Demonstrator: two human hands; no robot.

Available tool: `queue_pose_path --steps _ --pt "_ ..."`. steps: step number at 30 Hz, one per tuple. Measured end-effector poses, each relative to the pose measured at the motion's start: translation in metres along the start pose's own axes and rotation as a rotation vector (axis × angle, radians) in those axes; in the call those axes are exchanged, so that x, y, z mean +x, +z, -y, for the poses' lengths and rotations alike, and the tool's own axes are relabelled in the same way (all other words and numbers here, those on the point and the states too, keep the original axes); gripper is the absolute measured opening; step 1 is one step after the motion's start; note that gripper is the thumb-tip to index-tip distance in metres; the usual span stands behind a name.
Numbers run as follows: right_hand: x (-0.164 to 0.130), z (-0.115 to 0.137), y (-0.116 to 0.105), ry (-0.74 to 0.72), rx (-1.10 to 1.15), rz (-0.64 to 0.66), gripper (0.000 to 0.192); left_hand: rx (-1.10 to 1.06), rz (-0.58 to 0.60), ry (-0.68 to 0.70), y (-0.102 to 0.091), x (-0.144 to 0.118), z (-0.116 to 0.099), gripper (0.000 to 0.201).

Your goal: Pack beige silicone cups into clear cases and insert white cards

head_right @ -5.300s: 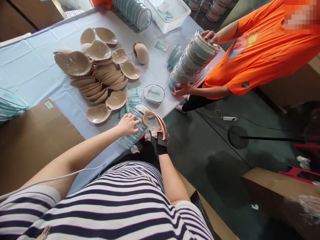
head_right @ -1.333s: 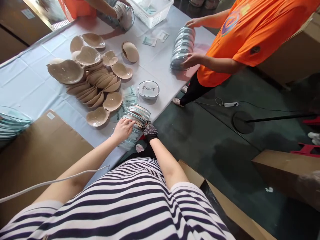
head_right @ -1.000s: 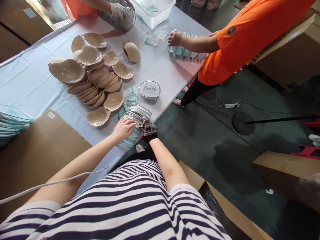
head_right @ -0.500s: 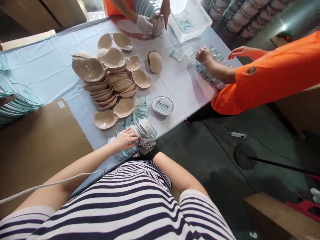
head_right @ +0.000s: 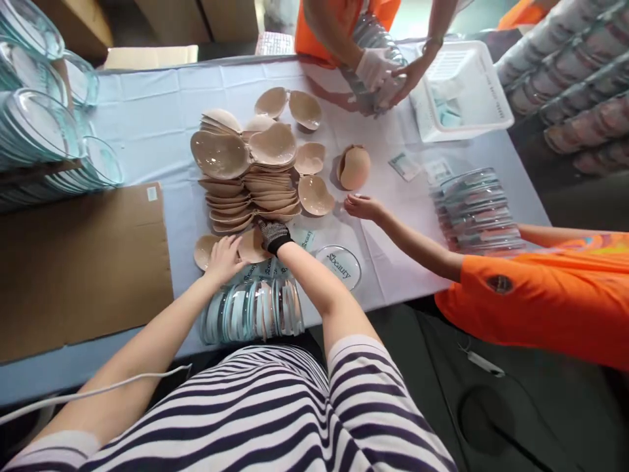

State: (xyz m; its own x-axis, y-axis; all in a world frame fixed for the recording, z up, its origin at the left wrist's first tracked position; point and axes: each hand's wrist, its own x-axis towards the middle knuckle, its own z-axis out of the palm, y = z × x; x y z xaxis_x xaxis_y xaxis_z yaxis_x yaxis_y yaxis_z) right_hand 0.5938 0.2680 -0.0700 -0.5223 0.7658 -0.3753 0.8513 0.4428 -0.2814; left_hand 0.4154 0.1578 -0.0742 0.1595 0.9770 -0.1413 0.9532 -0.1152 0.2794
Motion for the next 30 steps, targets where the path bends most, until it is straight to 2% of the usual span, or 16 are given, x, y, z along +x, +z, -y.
queue_pose_path --steps 1,3,7,10,13,17,19,20,22,25,27,28,30 --pt "0.005 0.007 0.006 0.014 -0.026 0.004 0.056 0.041 0.069 -0.038 0.006 0.009 0.006 0.07" --pt "0.01 0.012 0.017 0.026 -0.042 -0.03 0.052 0.086 0.157 -0.026 0.017 0.017 0.012 0.076" --pt "0.01 0.001 0.028 0.028 -0.028 -0.148 0.043 0.062 0.074 -0.067 0.029 0.01 0.009 0.081" --pt "0.005 -0.008 0.029 -0.054 -0.053 -0.176 0.036 0.035 0.06 -0.118 0.03 0.005 0.005 0.075" --pt "0.0 -0.009 0.024 -0.161 -0.061 -0.129 0.038 0.047 0.084 -0.117 0.028 0.006 0.002 0.071" --pt "0.001 0.006 0.006 -0.072 -0.107 -0.068 0.034 0.07 0.062 -0.079 0.028 0.01 -0.005 0.074" --pt "0.0 0.017 -0.008 -0.114 -0.113 -0.065 0.029 0.033 0.002 -0.1 0.024 0.011 -0.005 0.076" --pt "-0.003 0.022 -0.016 -0.181 -0.105 -0.069 0.027 -0.004 -0.036 -0.116 0.02 0.012 -0.003 0.073" --pt "-0.013 0.029 -0.036 -0.308 -0.085 -0.098 0.028 -0.088 -0.091 -0.102 0.004 0.012 0.005 0.053" --pt "-0.036 0.027 -0.071 -0.309 -0.065 -0.178 0.029 -0.167 -0.073 0.06 -0.036 0.01 0.021 0.023" --pt "-0.055 0.022 -0.091 -0.251 -0.04 -0.172 0.025 -0.184 -0.017 0.202 -0.068 0.005 0.023 0.024" --pt "-0.064 0.022 -0.098 -0.267 -0.005 -0.124 0.024 -0.188 0.016 0.272 -0.083 0.002 0.018 0.027" --pt "-0.082 0.027 -0.106 -0.385 0.12 0.003 0.029 -0.184 0.083 0.389 -0.11 -0.008 0.001 0.03"
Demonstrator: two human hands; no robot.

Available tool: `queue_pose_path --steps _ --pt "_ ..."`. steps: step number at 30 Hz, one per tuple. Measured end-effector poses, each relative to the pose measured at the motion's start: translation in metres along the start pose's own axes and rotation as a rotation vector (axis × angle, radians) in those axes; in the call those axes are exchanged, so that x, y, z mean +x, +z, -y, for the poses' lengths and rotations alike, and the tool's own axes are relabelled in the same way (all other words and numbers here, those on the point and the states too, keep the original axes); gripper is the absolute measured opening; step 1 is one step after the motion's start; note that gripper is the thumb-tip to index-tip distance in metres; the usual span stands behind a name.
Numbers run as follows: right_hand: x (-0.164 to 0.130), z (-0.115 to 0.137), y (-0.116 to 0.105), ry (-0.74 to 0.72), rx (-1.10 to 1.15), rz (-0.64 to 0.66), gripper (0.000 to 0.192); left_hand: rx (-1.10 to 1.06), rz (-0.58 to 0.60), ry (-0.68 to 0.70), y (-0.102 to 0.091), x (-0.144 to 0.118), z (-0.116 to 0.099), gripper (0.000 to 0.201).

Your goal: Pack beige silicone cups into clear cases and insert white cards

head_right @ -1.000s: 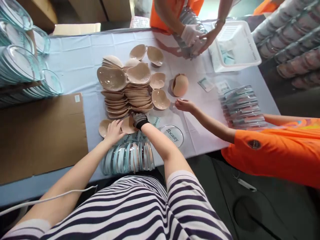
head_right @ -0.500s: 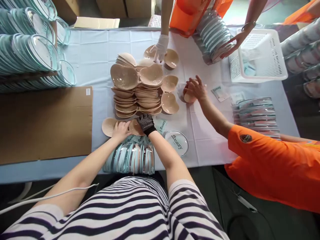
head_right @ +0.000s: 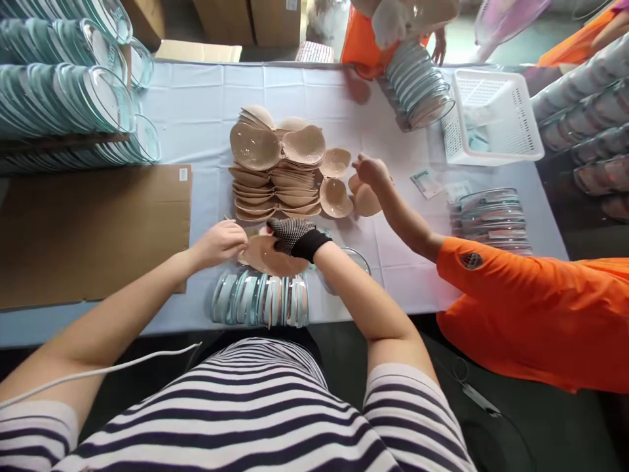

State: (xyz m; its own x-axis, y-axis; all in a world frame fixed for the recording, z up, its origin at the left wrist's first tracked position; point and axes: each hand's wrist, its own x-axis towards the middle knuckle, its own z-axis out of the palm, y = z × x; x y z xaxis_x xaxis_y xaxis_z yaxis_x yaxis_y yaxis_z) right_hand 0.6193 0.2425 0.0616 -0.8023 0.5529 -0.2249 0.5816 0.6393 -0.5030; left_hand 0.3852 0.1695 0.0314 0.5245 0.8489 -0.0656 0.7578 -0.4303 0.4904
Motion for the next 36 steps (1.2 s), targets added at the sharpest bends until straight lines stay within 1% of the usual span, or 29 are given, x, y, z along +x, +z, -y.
queue_pose_path --steps 2,4,6,7,8,10,11,13,16,18,21,22,24,26,27,29,31,32,34,36 --pt "-0.009 0.017 0.002 -0.091 0.164 0.065 0.03 0.006 0.048 0.041 -0.016 -0.004 -0.03 0.03" --pt "-0.014 0.036 0.007 -0.09 0.266 0.094 0.02 -0.035 0.089 0.028 -0.028 -0.012 -0.056 0.032" --pt "-0.018 0.054 0.013 -0.064 0.284 0.139 0.016 -0.187 0.18 -0.003 -0.038 -0.024 -0.07 0.032" --pt "-0.02 0.064 0.015 -0.066 0.272 0.159 0.016 -0.295 0.241 -0.027 -0.042 -0.031 -0.073 0.03" --pt "-0.021 0.073 0.017 -0.068 0.25 0.164 0.017 -0.407 0.304 -0.058 -0.045 -0.04 -0.073 0.028" --pt "-0.024 0.093 0.024 -0.046 0.201 0.128 0.018 -0.591 0.407 -0.142 -0.05 -0.058 -0.065 0.024" --pt "-0.025 0.104 0.028 -0.02 0.183 0.095 0.019 -0.654 0.434 -0.188 -0.051 -0.068 -0.059 0.023" --pt "-0.026 0.129 0.042 0.04 0.186 0.024 0.017 -0.753 0.447 -0.245 -0.05 -0.089 -0.044 0.023" --pt "-0.02 0.171 0.072 0.118 0.247 -0.082 0.012 -0.887 0.455 -0.232 -0.042 -0.121 -0.021 0.021" --pt "-0.013 0.2 0.094 0.189 0.253 -0.144 0.01 -0.932 0.477 -0.223 -0.035 -0.142 -0.007 0.02" --pt "-0.003 0.232 0.12 0.336 0.195 -0.245 0.014 -0.953 0.579 -0.243 -0.027 -0.164 0.012 0.016" --pt "0.0 0.238 0.126 0.384 0.179 -0.291 0.015 -0.97 0.631 -0.258 -0.026 -0.168 0.017 0.015" --pt "0.002 0.241 0.134 0.481 0.164 -0.395 0.017 -1.055 0.71 -0.306 -0.025 -0.173 0.024 0.016" --pt "0.0 0.238 0.138 0.56 0.17 -0.458 0.019 -1.182 0.716 -0.346 -0.024 -0.174 0.026 0.023" --pt "-0.003 0.236 0.139 0.587 0.176 -0.467 0.019 -1.229 0.706 -0.339 -0.024 -0.174 0.025 0.026" --pt "-0.01 0.234 0.139 0.606 0.186 -0.468 0.02 -1.259 0.705 -0.281 -0.021 -0.175 0.022 0.028" --pt "-0.019 0.241 0.14 0.563 0.188 -0.502 0.02 -1.252 0.722 -0.237 -0.018 -0.176 0.018 0.03" --pt "-0.023 0.246 0.14 0.513 0.185 -0.522 0.021 -1.267 0.717 -0.245 -0.016 -0.176 0.016 0.032" --pt "-0.031 0.259 0.143 0.388 0.163 -0.538 0.027 -1.339 0.681 -0.271 -0.014 -0.176 0.013 0.035" --pt "-0.036 0.269 0.149 0.318 0.128 -0.561 0.031 -1.387 0.643 -0.28 -0.015 -0.175 0.009 0.037"
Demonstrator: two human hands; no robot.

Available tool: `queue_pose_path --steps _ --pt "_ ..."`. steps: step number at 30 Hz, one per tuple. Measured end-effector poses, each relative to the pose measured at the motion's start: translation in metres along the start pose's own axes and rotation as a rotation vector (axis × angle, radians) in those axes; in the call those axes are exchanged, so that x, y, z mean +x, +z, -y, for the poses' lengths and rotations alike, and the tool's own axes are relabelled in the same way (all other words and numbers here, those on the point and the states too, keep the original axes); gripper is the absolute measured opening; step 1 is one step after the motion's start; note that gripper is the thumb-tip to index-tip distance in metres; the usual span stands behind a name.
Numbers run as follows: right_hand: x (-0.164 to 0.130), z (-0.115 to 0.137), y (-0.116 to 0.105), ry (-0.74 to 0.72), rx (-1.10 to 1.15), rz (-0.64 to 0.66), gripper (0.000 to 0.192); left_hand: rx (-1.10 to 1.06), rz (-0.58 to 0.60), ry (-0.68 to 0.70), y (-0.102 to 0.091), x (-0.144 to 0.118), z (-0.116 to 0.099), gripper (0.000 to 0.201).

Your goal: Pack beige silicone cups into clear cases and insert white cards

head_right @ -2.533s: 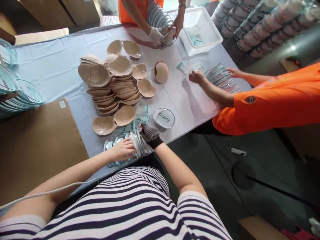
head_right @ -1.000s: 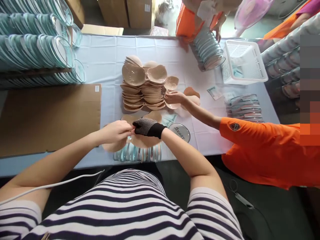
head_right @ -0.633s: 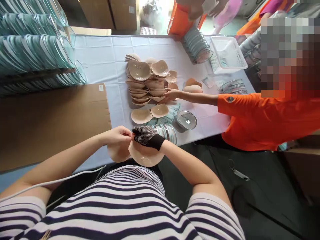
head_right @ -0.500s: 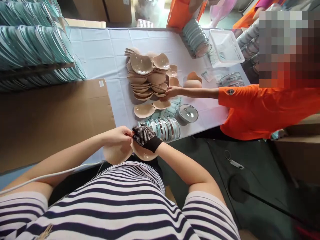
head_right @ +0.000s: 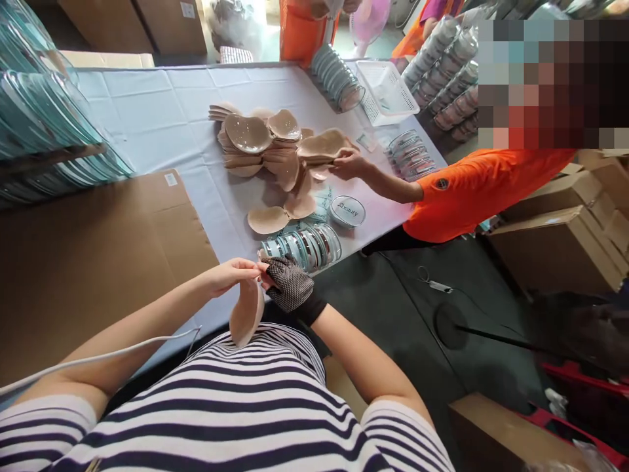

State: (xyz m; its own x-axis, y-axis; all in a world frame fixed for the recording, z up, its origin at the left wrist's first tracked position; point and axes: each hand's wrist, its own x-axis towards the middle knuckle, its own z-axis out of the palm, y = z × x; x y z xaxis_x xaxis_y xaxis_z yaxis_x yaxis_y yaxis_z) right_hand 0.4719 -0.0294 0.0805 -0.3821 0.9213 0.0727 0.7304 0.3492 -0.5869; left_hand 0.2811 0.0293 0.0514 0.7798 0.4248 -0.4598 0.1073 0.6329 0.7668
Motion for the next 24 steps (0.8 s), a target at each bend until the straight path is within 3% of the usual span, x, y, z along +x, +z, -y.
queue_pose_path --steps 7,12,15,18,22,24 --pt "-0.011 -0.012 0.02 -0.076 -0.003 -0.352 0.026 0.07 -0.136 0.118 0.025 0.003 -0.006 0.039" --pt "-0.017 -0.019 0.029 0.164 0.231 -0.446 0.026 0.362 -0.341 0.46 0.043 0.013 0.002 0.031" --pt "-0.018 -0.023 0.032 0.299 0.32 -0.39 0.026 0.565 -0.406 0.565 0.044 0.019 0.005 0.026" --pt "-0.012 -0.024 0.027 0.357 0.236 -0.219 0.024 0.616 -0.466 0.518 0.036 0.024 0.007 0.023" --pt "-0.002 -0.022 0.007 0.248 -0.128 0.094 0.017 0.151 -0.48 0.229 0.019 0.03 0.008 0.03" --pt "0.002 -0.025 -0.008 0.235 -0.208 0.098 0.018 -0.004 -0.445 0.14 0.01 0.033 0.007 0.034"
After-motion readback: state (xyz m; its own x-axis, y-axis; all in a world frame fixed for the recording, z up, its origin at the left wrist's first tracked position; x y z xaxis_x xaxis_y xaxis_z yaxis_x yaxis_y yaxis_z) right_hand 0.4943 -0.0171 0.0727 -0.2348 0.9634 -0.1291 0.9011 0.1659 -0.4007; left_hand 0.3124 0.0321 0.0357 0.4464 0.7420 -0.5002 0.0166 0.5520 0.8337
